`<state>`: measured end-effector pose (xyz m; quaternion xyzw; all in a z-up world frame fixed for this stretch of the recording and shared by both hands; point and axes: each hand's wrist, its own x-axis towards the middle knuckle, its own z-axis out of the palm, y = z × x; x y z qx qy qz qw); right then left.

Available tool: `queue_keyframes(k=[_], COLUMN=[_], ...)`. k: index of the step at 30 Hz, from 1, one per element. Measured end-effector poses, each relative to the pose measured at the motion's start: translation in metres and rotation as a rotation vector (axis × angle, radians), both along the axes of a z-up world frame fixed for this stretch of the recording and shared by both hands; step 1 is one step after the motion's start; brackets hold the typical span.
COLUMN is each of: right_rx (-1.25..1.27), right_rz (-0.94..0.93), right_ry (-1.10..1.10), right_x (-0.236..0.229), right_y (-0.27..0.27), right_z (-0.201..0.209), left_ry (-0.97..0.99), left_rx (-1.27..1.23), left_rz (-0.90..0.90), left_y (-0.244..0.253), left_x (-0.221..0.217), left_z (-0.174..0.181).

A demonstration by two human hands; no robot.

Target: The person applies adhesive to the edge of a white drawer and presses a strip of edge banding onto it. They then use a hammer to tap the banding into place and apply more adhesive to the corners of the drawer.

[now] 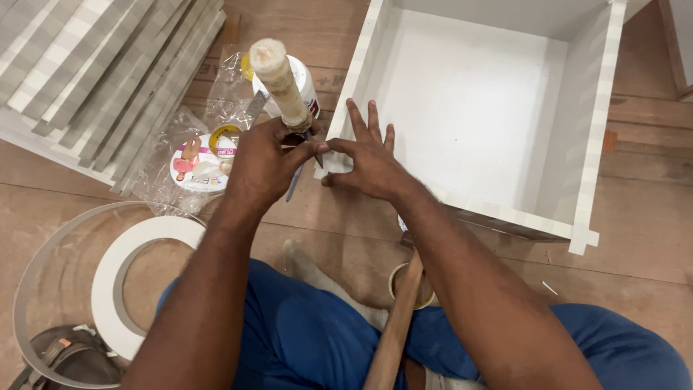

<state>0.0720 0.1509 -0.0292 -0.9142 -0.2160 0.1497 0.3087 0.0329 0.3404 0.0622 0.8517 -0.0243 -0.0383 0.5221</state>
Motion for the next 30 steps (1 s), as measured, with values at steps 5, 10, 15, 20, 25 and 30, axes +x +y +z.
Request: queue_keyframes(k=[5, 10, 15, 20, 25, 30], right_rx=[0.053, 0.044, 0.024, 0.023, 0.015, 0.021], right_rz=[-0.028, -0.033, -0.04, -0.042, -0.046, -0.049], right_ry=[0.016, 0.031, 0.046, 0.063, 0.083, 0.081], right_x=[-0.002, -0.004, -0.002, 0.0, 0.0, 0.0], right_y=[-0.002, 0.0, 0.0, 0.0, 0.001, 0.001], right_z=[-0.002, 0.008, 0.01, 0.006, 0.008, 0.008], left_ry=[-0.034, -0.06, -0.073, -0.097, -0.083, -0.061], left_rx=[0.022, 0.061, 0.116, 0.06, 0.067, 0.075], left_rz=[0.051, 0.079, 0.076, 0.061, 0.073, 0.086], left_y=[-0.007, -0.004, -0.003, -0.005, -0.005, -0.005], left_x=[-0.005, -0.007, -0.005, -0.005, -0.003, -0.003], left_z=[-0.006, -0.004, -0.001, -0.002, -0.002, -0.002])
